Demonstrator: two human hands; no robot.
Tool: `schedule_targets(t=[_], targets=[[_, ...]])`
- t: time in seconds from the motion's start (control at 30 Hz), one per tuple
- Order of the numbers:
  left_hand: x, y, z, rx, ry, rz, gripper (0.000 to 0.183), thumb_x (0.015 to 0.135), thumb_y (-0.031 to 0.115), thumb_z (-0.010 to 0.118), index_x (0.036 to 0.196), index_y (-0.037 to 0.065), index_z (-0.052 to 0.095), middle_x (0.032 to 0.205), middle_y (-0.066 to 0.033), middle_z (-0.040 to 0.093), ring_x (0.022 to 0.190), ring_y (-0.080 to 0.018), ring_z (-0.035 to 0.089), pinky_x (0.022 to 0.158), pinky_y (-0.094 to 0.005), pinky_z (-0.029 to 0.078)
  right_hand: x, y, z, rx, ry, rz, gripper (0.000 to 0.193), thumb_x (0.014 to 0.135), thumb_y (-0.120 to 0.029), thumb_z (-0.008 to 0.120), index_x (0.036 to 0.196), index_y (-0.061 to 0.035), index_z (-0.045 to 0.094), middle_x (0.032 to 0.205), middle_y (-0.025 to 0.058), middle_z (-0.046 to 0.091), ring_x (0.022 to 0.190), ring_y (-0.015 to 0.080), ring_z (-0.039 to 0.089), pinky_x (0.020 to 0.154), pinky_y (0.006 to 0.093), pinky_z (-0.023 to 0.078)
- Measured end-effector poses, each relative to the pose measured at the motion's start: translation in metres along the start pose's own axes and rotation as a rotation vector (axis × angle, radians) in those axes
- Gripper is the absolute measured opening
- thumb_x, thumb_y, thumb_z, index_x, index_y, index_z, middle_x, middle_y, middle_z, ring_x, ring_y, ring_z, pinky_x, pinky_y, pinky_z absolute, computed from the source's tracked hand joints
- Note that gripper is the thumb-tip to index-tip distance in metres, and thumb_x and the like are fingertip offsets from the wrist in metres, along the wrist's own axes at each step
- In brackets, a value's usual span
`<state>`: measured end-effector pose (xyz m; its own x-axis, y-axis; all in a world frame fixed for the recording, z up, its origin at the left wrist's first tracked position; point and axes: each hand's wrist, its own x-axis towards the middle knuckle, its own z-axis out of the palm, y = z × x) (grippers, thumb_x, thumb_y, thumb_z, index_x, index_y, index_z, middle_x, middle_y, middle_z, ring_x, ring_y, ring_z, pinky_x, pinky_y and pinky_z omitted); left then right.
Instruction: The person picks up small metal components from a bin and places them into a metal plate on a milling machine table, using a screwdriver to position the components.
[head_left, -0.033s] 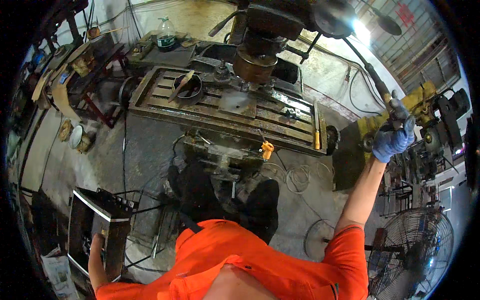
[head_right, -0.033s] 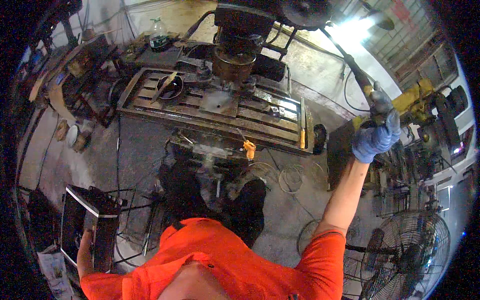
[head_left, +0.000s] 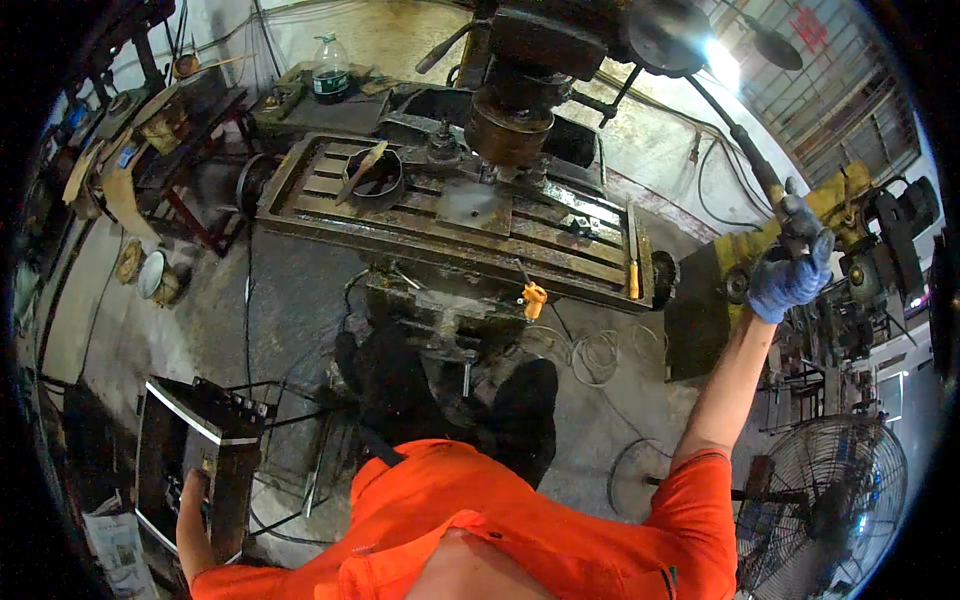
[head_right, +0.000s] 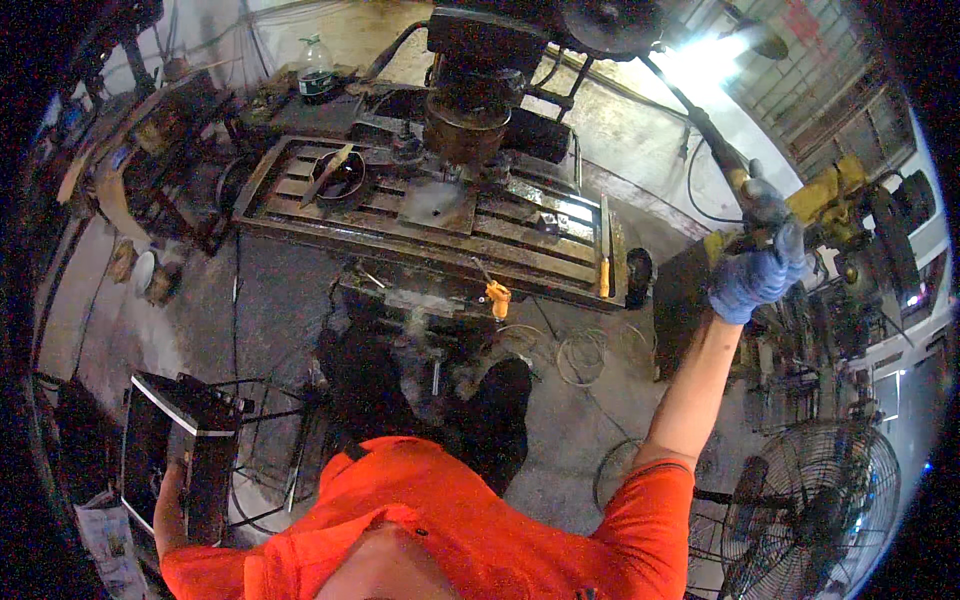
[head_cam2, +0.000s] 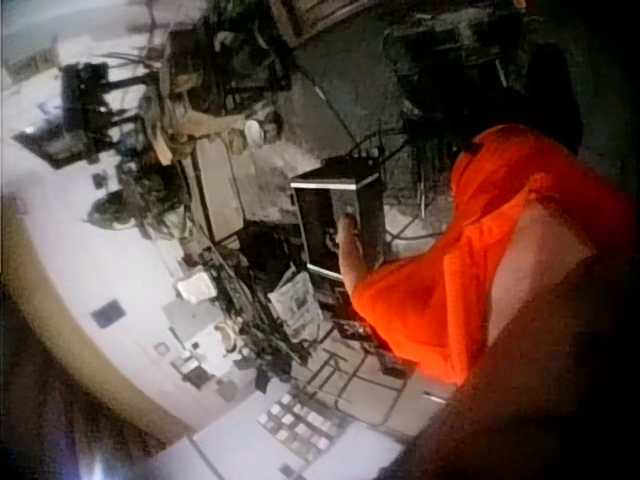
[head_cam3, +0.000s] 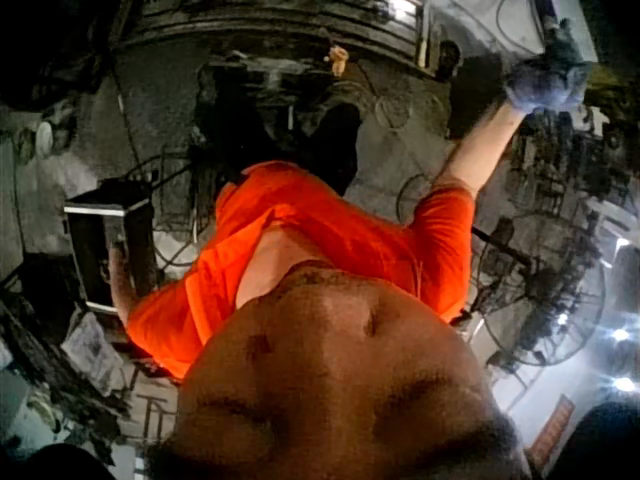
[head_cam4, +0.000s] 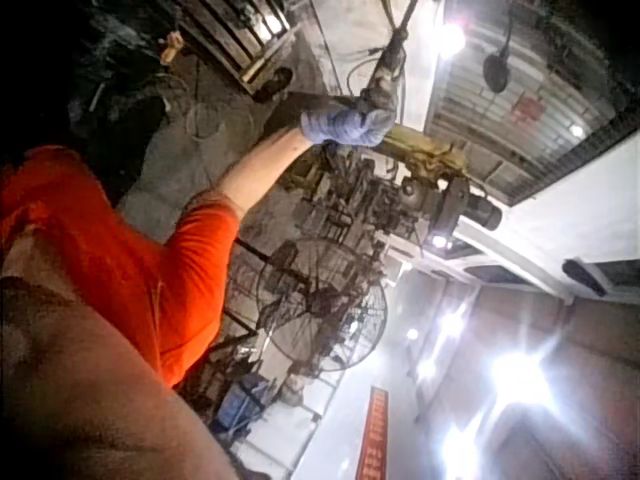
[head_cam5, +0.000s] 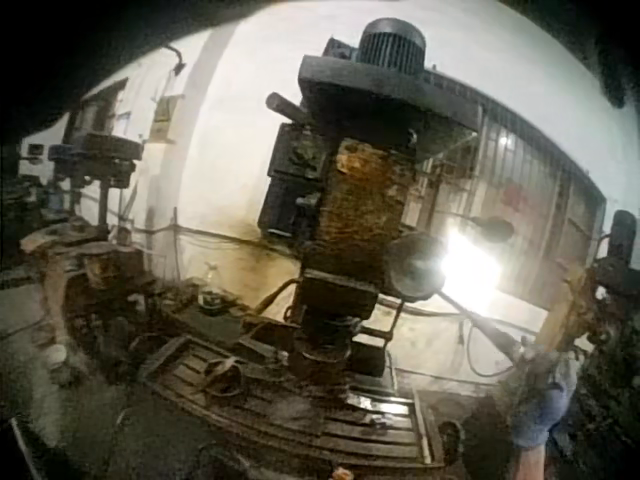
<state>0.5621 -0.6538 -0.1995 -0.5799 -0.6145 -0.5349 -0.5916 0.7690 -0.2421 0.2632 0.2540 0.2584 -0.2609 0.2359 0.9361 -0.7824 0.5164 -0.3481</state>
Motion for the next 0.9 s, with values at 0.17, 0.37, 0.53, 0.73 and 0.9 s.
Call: schedule_targets(t=[0.17,0.37,0.53,0.73,0.9], targets=[[-0.009,-0.011,0.005,-0.023,-0.011,-0.034,0.023,0.079,0.024,0.05,0.087,0.007,0.064,0.088,-0.0165,0.063,0.083,-0.0335,0.06,0.071,-0.044,0.046,0.035,0.008,-0.009,0.045,-0.163,-0.16,0.037,0.081,-0.026,0.04,0.087,0.0065,0.058,0.09,0.0219,0.06,0.092,0.0341,0.056,0.092,0.0476,0.038],[0.001,-0.002,-0.002,-0.026,-0.014,-0.007,0.023,0.08,0.025,0.05,0.087,0.007,0.064,0.087,-0.0166,0.063,0.082,-0.0339,0.06,0.07,-0.0443,0.046,0.1,0.005,-0.027,-0.258,-0.125,-0.231,0.038,0.08,-0.025,0.041,0.097,0.0039,0.058,0.094,0.0183,0.061,0.092,0.028,0.057,0.09,0.0377,0.041],[0.018,0.019,-0.012,-0.036,0.004,0.067,0.023,0.08,0.025,0.05,0.086,0.007,0.063,0.087,-0.0166,0.063,0.081,-0.0342,0.06,0.069,-0.0446,0.046,0.117,-0.01,-0.02,-0.993,-0.042,-0.836,0.019,0.079,0.001,0.051,0.094,0.0037,0.062,0.1,0.0155,0.062,0.088,0.0223,0.061,0.077,0.0297,0.049],[0.045,0.054,-0.028,-0.061,0.028,0.162,0.023,0.081,0.026,0.05,0.086,0.007,0.063,0.086,-0.0167,0.063,0.08,-0.0345,0.06,0.068,-0.045,0.046,-0.028,-0.005,-0.03,-0.771,0.133,-0.264,0.021,0.083,-0.009,0.052,0.099,0.0015,0.06,0.096,0.0146,0.062,0.085,0.0243,0.059,0.075,0.033,0.048],[0.055,0.065,-0.037,-0.044,0.036,0.203,0.023,0.081,0.026,0.05,0.086,0.007,0.062,0.085,-0.0168,0.063,0.079,-0.0349,0.06,0.067,-0.0453,0.046,-0.162,0.015,-0.005,-0.259,-0.162,0.641,0.015,0.074,-0.011,0.067,0.086,-0.0022,0.065,0.075,-0.0019,0.059,0.067,0.0059,0.049,0.062,0.0217,0.042]])
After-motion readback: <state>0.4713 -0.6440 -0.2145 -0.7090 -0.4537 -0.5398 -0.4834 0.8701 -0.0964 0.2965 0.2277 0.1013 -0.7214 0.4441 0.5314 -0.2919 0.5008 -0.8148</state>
